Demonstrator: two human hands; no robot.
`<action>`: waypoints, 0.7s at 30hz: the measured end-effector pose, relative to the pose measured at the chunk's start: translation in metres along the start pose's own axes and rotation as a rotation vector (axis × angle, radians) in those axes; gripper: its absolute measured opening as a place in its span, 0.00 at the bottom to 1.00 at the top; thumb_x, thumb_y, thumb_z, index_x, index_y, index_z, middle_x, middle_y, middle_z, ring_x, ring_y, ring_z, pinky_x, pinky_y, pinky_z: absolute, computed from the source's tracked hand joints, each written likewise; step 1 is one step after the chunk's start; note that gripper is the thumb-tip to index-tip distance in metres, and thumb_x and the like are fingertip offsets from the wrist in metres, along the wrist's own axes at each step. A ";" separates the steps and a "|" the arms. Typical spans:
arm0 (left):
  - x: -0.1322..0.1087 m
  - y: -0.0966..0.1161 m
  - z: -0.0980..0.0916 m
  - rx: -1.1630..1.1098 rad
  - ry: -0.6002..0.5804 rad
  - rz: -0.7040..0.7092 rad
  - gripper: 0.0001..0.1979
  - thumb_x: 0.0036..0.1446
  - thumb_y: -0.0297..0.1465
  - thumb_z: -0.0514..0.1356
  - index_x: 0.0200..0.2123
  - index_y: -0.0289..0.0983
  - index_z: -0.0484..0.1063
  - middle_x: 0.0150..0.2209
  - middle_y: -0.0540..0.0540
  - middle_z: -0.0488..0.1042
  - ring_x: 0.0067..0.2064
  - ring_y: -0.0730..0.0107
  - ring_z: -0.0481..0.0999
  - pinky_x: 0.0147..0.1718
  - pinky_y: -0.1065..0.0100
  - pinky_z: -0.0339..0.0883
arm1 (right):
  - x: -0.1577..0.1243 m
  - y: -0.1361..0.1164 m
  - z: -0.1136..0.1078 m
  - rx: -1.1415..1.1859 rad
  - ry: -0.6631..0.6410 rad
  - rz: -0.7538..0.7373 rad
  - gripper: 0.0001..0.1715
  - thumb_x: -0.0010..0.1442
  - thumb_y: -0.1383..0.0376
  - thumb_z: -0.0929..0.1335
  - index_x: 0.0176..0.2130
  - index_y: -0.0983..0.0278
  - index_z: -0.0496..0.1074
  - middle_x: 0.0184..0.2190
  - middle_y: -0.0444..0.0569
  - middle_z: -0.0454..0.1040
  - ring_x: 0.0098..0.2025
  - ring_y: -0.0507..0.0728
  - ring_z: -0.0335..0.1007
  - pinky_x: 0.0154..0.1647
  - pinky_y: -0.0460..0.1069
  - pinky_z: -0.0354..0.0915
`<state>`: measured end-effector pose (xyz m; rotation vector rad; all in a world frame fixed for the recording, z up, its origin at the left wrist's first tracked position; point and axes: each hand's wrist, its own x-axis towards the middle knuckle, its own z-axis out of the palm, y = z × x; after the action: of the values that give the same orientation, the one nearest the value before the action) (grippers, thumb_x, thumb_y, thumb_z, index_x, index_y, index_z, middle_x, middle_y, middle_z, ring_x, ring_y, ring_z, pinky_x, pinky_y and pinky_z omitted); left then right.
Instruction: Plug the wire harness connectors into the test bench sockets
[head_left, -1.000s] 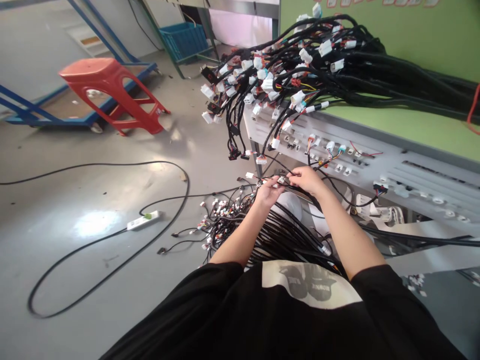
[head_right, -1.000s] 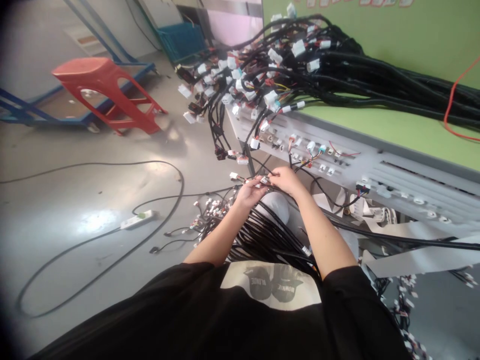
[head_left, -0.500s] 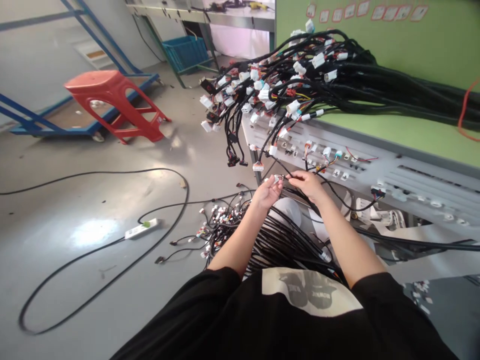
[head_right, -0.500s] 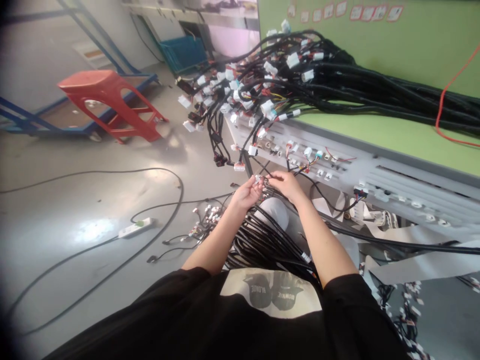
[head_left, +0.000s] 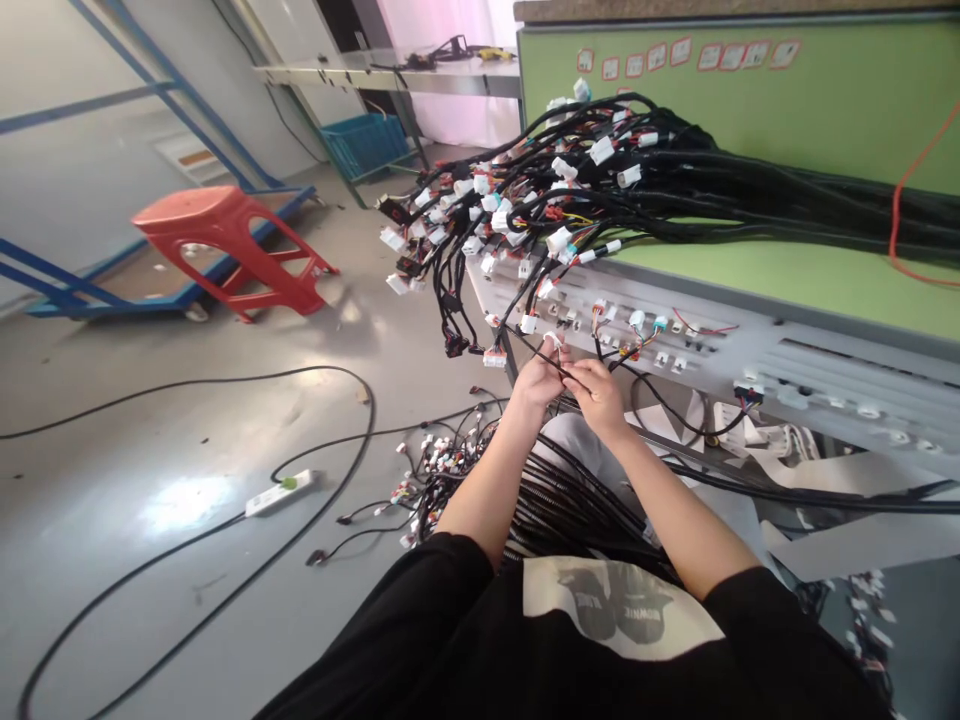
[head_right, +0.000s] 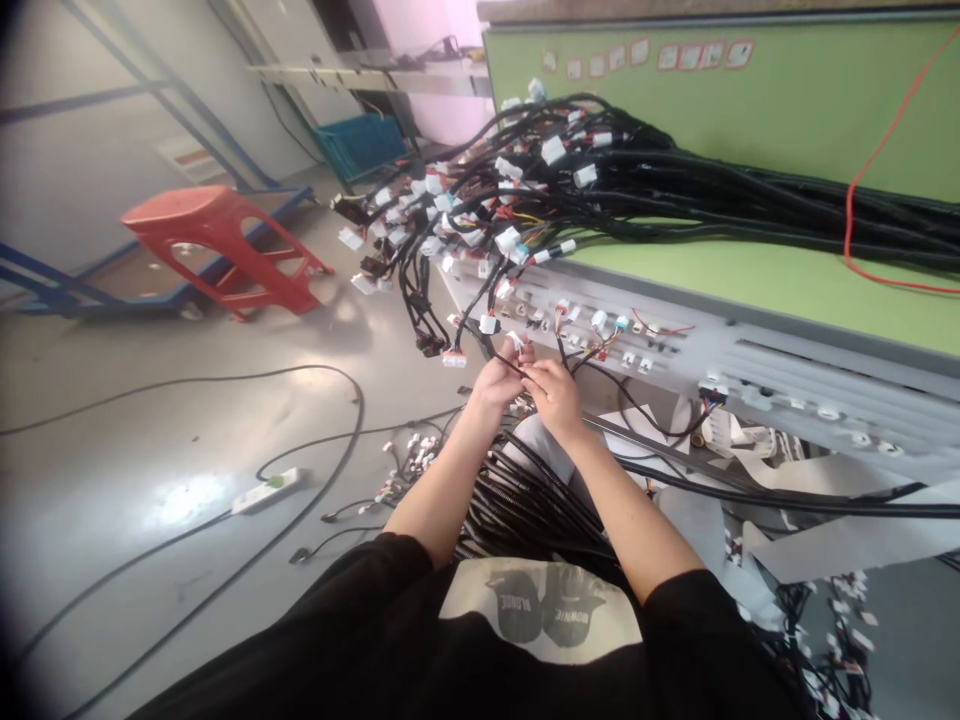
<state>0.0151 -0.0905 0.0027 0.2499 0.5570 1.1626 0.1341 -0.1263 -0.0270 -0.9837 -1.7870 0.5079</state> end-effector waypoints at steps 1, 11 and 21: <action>0.003 0.001 -0.001 0.046 0.007 0.027 0.09 0.58 0.33 0.56 0.30 0.34 0.67 0.23 0.51 0.68 0.21 0.81 0.65 0.21 0.77 0.59 | 0.000 0.000 0.002 0.011 0.013 0.006 0.14 0.60 0.62 0.63 0.44 0.59 0.74 0.40 0.50 0.71 0.44 0.55 0.67 0.47 0.50 0.64; 0.022 0.032 -0.006 0.298 -0.003 0.236 0.09 0.51 0.30 0.62 0.35 0.33 0.68 0.22 0.53 0.65 0.16 0.86 0.57 0.15 0.79 0.48 | 0.027 -0.004 0.022 -0.129 -0.123 -0.018 0.18 0.62 0.64 0.59 0.47 0.61 0.72 0.40 0.52 0.72 0.43 0.57 0.68 0.45 0.49 0.62; 0.055 0.055 0.004 0.474 0.344 0.443 0.11 0.55 0.30 0.59 0.25 0.36 0.59 0.17 0.54 0.63 0.13 0.86 0.51 0.13 0.77 0.44 | 0.060 -0.005 0.033 -0.084 -0.116 0.024 0.15 0.61 0.65 0.62 0.45 0.58 0.73 0.42 0.48 0.73 0.42 0.57 0.68 0.43 0.48 0.62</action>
<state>-0.0112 -0.0182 0.0154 0.6080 1.1231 1.5032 0.0916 -0.0781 -0.0034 -1.0529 -1.9156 0.5170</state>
